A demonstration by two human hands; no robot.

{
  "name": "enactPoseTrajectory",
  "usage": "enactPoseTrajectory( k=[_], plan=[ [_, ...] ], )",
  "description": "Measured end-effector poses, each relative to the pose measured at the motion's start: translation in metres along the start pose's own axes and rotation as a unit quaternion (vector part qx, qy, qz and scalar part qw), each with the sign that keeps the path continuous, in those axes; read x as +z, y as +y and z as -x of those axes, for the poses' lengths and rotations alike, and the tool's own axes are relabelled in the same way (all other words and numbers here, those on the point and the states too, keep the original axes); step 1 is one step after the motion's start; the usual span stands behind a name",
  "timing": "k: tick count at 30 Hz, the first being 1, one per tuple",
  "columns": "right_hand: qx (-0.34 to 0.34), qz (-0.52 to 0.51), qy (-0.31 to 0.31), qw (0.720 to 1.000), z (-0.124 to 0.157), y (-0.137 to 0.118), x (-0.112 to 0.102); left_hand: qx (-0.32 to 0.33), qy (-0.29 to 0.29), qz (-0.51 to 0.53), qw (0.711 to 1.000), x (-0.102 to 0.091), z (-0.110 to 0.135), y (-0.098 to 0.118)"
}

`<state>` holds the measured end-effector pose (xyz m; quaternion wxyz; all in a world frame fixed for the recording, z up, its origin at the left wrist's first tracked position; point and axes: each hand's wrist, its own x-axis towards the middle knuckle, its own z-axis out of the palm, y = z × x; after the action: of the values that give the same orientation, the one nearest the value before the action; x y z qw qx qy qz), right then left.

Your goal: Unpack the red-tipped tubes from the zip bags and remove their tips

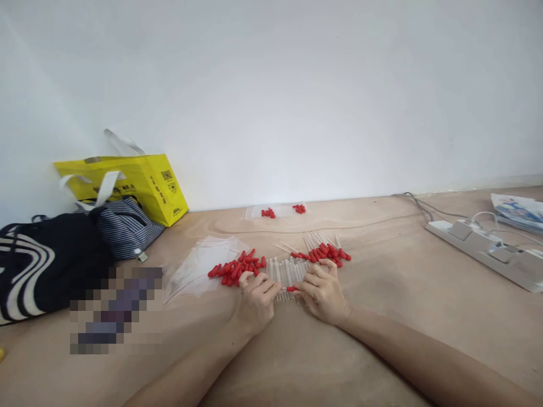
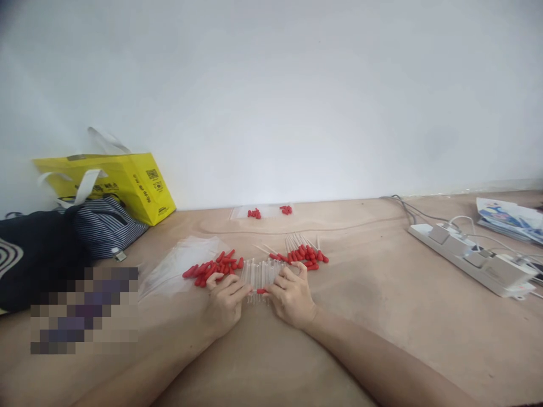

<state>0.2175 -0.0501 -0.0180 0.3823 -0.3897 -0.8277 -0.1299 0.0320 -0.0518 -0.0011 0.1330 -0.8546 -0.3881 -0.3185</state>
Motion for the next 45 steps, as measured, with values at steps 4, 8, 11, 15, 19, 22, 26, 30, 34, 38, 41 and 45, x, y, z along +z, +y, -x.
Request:
enactPoseTrajectory(
  k=[4, 8, 11, 15, 19, 22, 26, 30, 34, 38, 41, 45],
  plan=[
    [-0.003, -0.023, 0.002, 1.000, 0.000, -0.002, -0.001, 0.001, 0.011, 0.005, 1.000, 0.001, 0.000, 0.001],
    [0.009, -0.036, 0.004, 0.999, 0.002, 0.003, -0.004, -0.005, 0.016, -0.004, 1.000, -0.002, 0.003, -0.009],
    [0.078, -0.022, 0.035, 0.996, 0.005, 0.014, -0.011, -0.036, 0.038, -0.036, 0.998, -0.006, 0.007, -0.022],
    [0.127, -0.002, 0.058, 0.990, 0.008, 0.028, -0.018, -0.080, 0.054, -0.017, 0.995, -0.007, 0.008, -0.030],
    [0.183, 0.020, 0.054, 0.981, 0.010, 0.049, -0.020, -0.197, -0.003, 0.090, 0.976, -0.006, -0.002, -0.031],
    [0.215, 0.023, 0.040, 0.975, 0.011, 0.068, -0.025, -0.299, -0.105, 0.196, 0.928, -0.010, -0.014, -0.036],
    [0.170, 0.022, -0.024, 0.985, 0.012, 0.078, -0.036, -0.374, -0.173, 0.246, 0.877, -0.012, -0.029, -0.042],
    [0.106, 0.034, -0.074, 0.991, 0.012, 0.074, -0.036, -0.380, -0.183, 0.205, 0.883, -0.007, -0.038, -0.042],
    [0.090, 0.047, -0.085, 0.991, 0.013, 0.073, -0.028, -0.335, -0.178, 0.123, 0.917, -0.002, -0.042, -0.034],
    [0.111, 0.058, -0.073, 0.989, 0.015, 0.075, -0.025, -0.318, -0.186, 0.090, 0.925, 0.002, -0.043, -0.030],
    [0.135, 0.051, -0.062, 0.988, 0.012, 0.072, -0.025, -0.303, -0.177, 0.092, 0.932, 0.003, -0.039, -0.032],
    [0.177, 0.046, -0.082, 0.980, -0.006, 0.065, -0.022, -0.277, -0.145, 0.095, 0.945, 0.003, -0.031, -0.036]
  ],
)
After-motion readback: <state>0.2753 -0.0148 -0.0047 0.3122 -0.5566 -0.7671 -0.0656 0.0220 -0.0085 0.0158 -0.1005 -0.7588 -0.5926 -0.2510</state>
